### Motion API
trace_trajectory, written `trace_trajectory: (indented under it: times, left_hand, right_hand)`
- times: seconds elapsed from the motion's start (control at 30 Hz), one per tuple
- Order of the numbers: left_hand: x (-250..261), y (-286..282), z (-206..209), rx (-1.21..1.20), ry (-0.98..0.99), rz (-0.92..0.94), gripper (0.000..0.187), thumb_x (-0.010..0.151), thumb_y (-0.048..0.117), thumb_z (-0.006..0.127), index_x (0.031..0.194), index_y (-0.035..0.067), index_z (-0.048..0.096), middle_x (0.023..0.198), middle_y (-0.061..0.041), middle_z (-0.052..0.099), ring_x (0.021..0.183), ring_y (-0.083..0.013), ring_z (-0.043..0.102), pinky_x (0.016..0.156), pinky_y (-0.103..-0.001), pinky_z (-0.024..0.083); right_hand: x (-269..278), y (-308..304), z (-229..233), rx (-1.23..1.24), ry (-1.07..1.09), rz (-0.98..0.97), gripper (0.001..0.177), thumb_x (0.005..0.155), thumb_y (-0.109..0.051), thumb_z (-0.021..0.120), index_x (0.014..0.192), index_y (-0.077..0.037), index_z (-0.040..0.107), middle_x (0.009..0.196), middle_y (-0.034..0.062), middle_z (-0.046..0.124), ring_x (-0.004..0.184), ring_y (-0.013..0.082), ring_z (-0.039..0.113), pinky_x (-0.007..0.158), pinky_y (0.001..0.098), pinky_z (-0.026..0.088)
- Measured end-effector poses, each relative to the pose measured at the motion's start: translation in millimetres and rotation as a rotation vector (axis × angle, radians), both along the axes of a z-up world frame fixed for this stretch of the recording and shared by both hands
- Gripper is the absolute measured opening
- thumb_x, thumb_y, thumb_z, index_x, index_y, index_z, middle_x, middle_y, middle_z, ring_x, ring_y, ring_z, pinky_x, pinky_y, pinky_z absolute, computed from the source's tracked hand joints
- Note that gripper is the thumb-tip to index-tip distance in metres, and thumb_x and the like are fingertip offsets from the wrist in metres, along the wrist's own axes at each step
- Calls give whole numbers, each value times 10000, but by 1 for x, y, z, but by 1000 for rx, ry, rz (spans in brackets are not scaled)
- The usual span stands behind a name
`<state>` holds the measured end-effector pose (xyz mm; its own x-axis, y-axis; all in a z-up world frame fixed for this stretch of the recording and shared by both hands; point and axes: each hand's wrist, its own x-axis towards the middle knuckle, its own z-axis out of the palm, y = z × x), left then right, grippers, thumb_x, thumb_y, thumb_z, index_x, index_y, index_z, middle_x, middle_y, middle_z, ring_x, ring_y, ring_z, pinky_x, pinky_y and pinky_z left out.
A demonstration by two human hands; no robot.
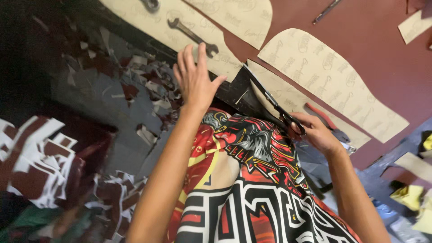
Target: The person uses large shears to cut a brown leather sheet along the edges of several light-colored paper templates laid on a workbench. They reposition the templates and trim the leather around them, then remove the templates to reveal the cut leather pieces.
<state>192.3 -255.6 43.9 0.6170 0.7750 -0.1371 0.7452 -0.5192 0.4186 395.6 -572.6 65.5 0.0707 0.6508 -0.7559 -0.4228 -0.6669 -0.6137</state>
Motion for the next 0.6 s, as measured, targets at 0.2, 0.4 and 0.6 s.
trace_trajectory:
  times: [0.2,0.4,0.6]
  left_hand:
    - [11,-9,-7,-40,89,64,1095,634,445,946,1515,150,368,1539,-198,310,1453,-432,258,1121,-686,279]
    - [17,-7,-6,-59,154,56,1103,648,448,944,1522,149,340,1553,-205,287,1464,-441,233,1118,-705,279]
    - [20,-4,1,-68,176,35,1155,649,443,943,1569,228,279,1556,-219,274,1461,-453,229,1100,-712,294]
  right_hand:
    - [13,18,0,-6,-92,103,414,959,-360,667,1162,1,672,762,20,596,655,100,495,575,255,398]
    - [19,24,-1,-10,-38,74,447,941,-333,688,1235,3,660,756,17,592,643,92,490,541,253,365]
    - [25,25,-7,-50,-30,70,483,927,-306,678,1313,-17,643,744,10,593,631,84,493,529,252,364]
